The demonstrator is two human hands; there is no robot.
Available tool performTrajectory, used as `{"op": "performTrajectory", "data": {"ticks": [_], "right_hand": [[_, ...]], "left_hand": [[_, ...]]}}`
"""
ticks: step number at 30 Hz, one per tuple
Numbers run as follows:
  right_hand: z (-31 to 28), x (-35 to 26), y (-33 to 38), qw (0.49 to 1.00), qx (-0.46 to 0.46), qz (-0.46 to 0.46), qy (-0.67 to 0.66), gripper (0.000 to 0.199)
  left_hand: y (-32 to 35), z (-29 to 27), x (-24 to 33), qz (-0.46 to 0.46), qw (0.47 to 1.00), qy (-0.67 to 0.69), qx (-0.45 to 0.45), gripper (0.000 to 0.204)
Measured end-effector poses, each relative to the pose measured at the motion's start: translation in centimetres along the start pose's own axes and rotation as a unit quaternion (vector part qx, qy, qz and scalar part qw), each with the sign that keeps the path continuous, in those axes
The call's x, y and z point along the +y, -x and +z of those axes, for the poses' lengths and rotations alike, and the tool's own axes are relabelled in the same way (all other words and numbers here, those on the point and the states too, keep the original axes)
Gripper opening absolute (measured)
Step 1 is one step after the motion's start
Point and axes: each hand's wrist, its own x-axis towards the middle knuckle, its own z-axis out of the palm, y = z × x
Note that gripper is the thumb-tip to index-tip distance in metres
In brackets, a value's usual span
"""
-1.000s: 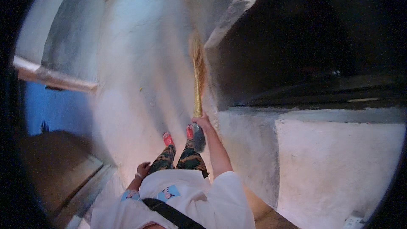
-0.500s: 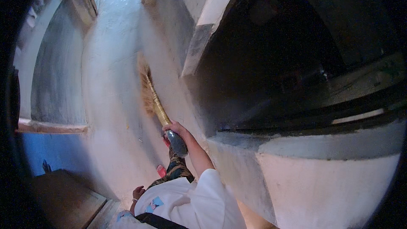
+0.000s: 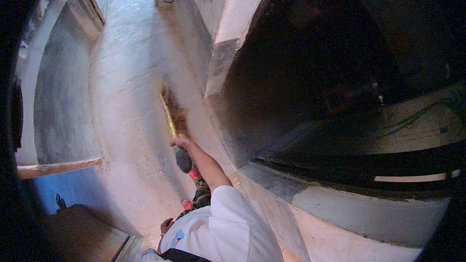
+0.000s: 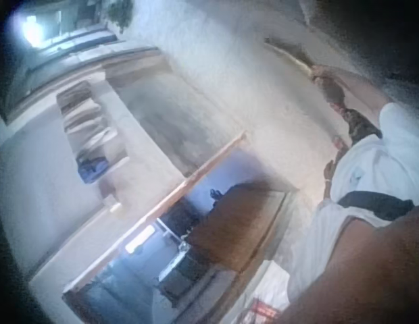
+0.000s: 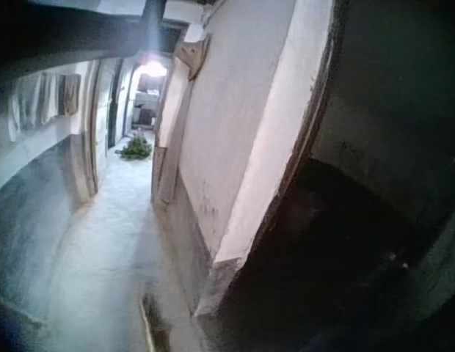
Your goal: The person sweeps a concrete floor with a traditional straw broom, moving from an outdoor area into an indoor room. They sweep around various objects like buckets and crates, then proceed down a short flight of stairs and into a hallway.
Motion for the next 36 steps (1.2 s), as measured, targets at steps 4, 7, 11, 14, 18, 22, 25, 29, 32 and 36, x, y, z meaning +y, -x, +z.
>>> {"op": "performTrajectory", "data": {"ticks": [4,7,11,14,18,22,25,29,32,36], "right_hand": [[-1.6,-2.5,5.0,0.983,-0.135,-0.031,-0.124,0.044],[-1.5,2.0,7.4,0.981,-0.012,-0.187,-0.045,0.056],[1.1,6.3,11.7,0.994,0.106,-0.03,0.017,0.052],[4.2,12.8,8.2,0.99,0.137,0.004,0.036,0.041],[6.0,15.5,5.6,0.995,0.096,0.025,-0.005,0.03],[3.2,7.2,11.0,0.976,-0.136,0.036,-0.164,0.041],[4.5,7.6,15.8,0.989,-0.11,-0.04,-0.094,0.046],[8.7,12.5,20.3,0.974,0.008,-0.189,0.122,0.052],[11.8,14.7,24.1,0.983,-0.081,-0.103,0.129,0.051],[13.2,19.5,27.5,0.94,-0.325,0.099,-0.007,0.048]], "left_hand": [[-0.3,0.6,1.8,-0.015,1.0,0.006,0.002,0.026],[-1.1,1.0,1.4,0.005,1.0,0.007,-0.005,0.026],[-0.9,1.7,1.8,0.025,1.0,-0.016,-0.009,0.024],[-0.4,2.1,0.9,0.027,1.0,0.01,-0.007,0.024],[-0.5,2.6,-1.2,0.053,0.999,0.002,0.006,0.026],[1.8,3.2,-3.3,0.051,0.997,0.054,0.019,0.025],[3.3,4.1,-6.2,0.119,0.993,0.021,0.011,0.025],[7.0,4.9,-9.6,0.052,0.994,0.091,0.025,0.029],[9.7,4.9,-13.7,0.024,0.99,0.123,0.066,0.029],[8.7,5.0,-27.1,0.077,0.994,0.041,0.059,0.026]]}}
